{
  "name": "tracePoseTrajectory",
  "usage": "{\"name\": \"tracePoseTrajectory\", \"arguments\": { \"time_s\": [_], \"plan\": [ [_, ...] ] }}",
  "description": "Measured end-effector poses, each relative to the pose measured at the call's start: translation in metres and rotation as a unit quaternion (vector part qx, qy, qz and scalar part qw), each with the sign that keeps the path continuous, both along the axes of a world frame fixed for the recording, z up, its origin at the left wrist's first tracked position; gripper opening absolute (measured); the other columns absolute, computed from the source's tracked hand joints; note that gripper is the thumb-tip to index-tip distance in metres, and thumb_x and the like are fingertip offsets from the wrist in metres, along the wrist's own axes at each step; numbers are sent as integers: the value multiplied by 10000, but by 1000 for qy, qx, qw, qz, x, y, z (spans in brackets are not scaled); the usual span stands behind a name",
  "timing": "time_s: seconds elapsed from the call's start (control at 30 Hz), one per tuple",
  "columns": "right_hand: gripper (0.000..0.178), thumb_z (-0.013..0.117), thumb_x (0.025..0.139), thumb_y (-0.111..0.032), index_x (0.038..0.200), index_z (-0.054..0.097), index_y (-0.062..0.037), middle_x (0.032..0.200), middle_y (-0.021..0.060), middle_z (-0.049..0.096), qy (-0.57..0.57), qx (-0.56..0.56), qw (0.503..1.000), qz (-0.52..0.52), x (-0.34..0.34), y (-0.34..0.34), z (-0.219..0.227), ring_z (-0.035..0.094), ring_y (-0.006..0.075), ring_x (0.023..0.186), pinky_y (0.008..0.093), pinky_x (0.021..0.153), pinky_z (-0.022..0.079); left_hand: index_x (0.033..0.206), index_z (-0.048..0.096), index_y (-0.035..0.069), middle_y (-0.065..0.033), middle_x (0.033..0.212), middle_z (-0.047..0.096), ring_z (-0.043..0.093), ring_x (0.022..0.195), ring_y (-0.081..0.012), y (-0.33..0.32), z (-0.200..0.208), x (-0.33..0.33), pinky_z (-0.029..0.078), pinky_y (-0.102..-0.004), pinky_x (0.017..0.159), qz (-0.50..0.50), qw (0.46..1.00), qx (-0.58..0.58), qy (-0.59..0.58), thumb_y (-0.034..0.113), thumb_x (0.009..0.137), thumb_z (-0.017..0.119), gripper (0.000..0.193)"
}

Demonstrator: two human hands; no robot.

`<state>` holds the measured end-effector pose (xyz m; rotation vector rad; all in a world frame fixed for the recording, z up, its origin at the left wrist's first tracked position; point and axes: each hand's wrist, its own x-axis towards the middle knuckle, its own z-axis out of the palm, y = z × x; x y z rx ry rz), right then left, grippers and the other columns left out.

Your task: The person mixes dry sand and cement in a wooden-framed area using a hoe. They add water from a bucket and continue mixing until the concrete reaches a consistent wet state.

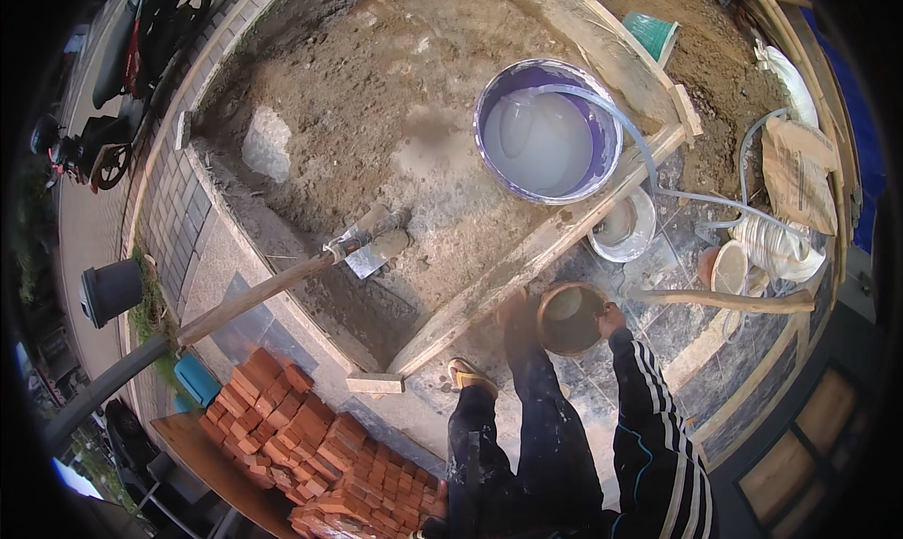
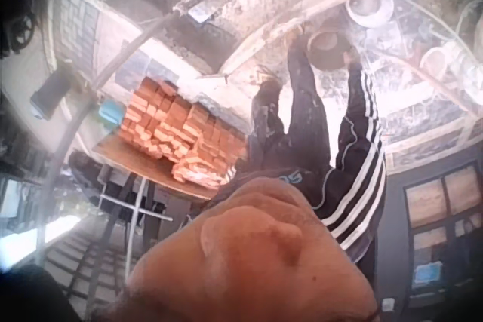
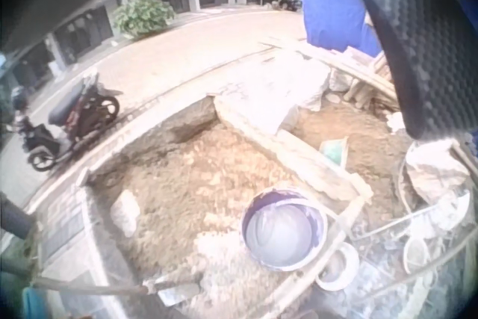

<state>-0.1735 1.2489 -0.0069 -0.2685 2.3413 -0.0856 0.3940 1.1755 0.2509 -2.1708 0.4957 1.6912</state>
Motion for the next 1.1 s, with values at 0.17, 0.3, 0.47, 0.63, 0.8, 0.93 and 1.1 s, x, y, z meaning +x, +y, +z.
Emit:
{"name": "tracePoseTrajectory", "arguments": {
  "time_s": [0.17, 0.3, 0.47, 0.63, 0.8, 0.93, 1.1],
  "plan": [
    [377, 597, 868, -196, 1185, 506, -13, 914, 130, 600, 78, -410, 904, -95, -103, -233, 113, 606, 227, 853, 342, 790, 481, 1194, 546, -24, -139, 1146, 585, 514, 1097, -227, 4, 12, -47, 377, -323, 950, -20, 999, 1, -50, 588, 886, 423, 696],
    [634, 643, 838, -265, 1341, 316, -59, 1113, 224, 509, 52, -435, 898, -47, -154, -387, 85, 569, 312, 980, 390, 846, 466, 1194, 548, -21, -138, 1147, 586, 517, 1092, -224, 1, 8, -87, 381, -317, 945, 12, 996, -2, -93, 586, 889, 414, 692],
    [806, 681, 796, -245, 1396, 145, -219, 1207, 317, 407, 77, -190, 979, -1, -194, -454, -43, 514, 446, 1061, 485, 894, 414, 1194, 550, -18, -137, 1148, 586, 522, 1086, -220, -29, -8, -118, 387, -310, 940, 29, 992, -10, -125, 584, 894, 404, 688],
    [832, 686, 748, -63, 1383, 175, -231, 1261, 281, 387, 142, -171, 973, 68, -174, -462, -98, 503, 463, 1075, 476, 904, 420, 1194, 552, -14, -137, 1149, 586, 527, 1080, -217, -28, -4, -125, 392, -303, 934, 47, 986, -3, -163, 581, 898, 394, 683],
    [794, 666, 727, 5, 1368, 240, -193, 1187, 232, 494, 102, -115, 980, 125, -177, -446, -114, 537, 416, 1053, 455, 893, 436, 1194, 553, -11, -136, 1151, 587, 532, 1074, -213, -24, -2, -128, 398, -296, 928, 65, 981, 3, -182, 579, 902, 384, 679],
    [563, 660, 734, -3, 1238, 442, -126, 947, 219, 612, 112, -172, 956, 210, -202, -430, -106, 596, 389, 949, 432, 818, 472, 1194, 555, -8, -135, 1152, 587, 535, 1069, -210, -29, -5, -126, 402, -290, 923, 59, 984, 7, -167, 577, 905, 376, 676],
    [246, 704, 752, -122, 940, 570, -36, 919, 233, 620, 89, -179, 959, 203, -173, -418, -43, 615, 372, 897, 404, 767, 478, 1194, 557, -4, -135, 1153, 587, 540, 1063, -206, -28, 4, -106, 408, -283, 917, 51, 984, 4, -171, 575, 910, 366, 673]
  ]
}}
